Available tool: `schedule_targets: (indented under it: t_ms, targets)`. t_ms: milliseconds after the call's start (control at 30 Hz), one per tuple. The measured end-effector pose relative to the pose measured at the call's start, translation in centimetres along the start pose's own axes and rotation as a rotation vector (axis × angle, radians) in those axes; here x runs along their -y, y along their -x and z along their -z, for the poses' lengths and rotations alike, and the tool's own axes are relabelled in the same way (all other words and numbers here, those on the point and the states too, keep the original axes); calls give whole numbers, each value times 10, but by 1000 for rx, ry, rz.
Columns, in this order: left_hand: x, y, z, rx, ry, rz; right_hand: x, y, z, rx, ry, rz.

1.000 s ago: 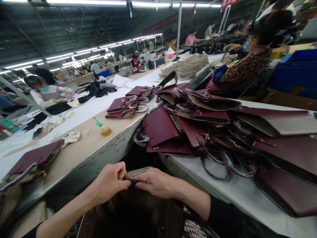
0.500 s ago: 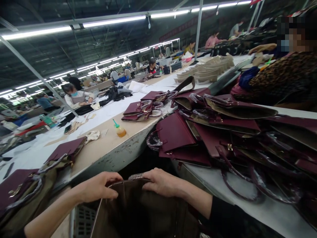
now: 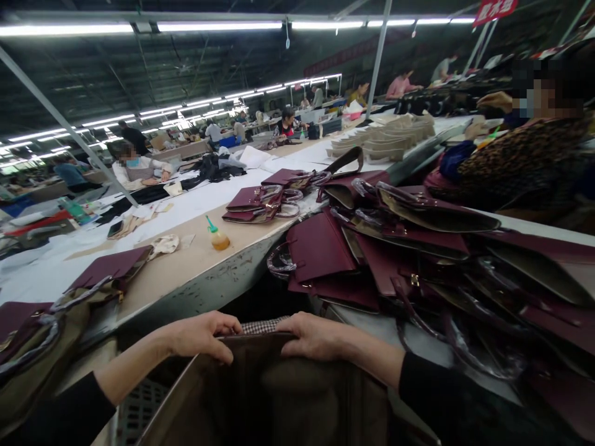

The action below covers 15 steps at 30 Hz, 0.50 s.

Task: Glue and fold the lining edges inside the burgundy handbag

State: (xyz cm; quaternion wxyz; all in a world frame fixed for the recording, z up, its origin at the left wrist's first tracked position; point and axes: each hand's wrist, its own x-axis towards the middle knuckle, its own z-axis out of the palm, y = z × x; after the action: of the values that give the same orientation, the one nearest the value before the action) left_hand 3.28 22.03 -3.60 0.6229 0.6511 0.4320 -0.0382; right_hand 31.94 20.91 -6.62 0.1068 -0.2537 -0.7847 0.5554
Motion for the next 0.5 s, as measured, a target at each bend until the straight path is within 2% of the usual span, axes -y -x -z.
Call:
schedule_targets:
  t_ms: [100, 200, 333, 500]
  targets:
    - [-3, -11, -7, -124, -180, -63, -16, 1, -5, -82, 35, 29]
    - [-15, -12, -8, -238, -436, -115, -17, -5, -3, -145, 85, 2]
    - [-20, -13, -8, -330, -432, -180, -15, -20, 0, -177, 78, -58]
    - [-12, -19, -11, -435, -456, -327, -19, -28, 2, -186, 113, -38]
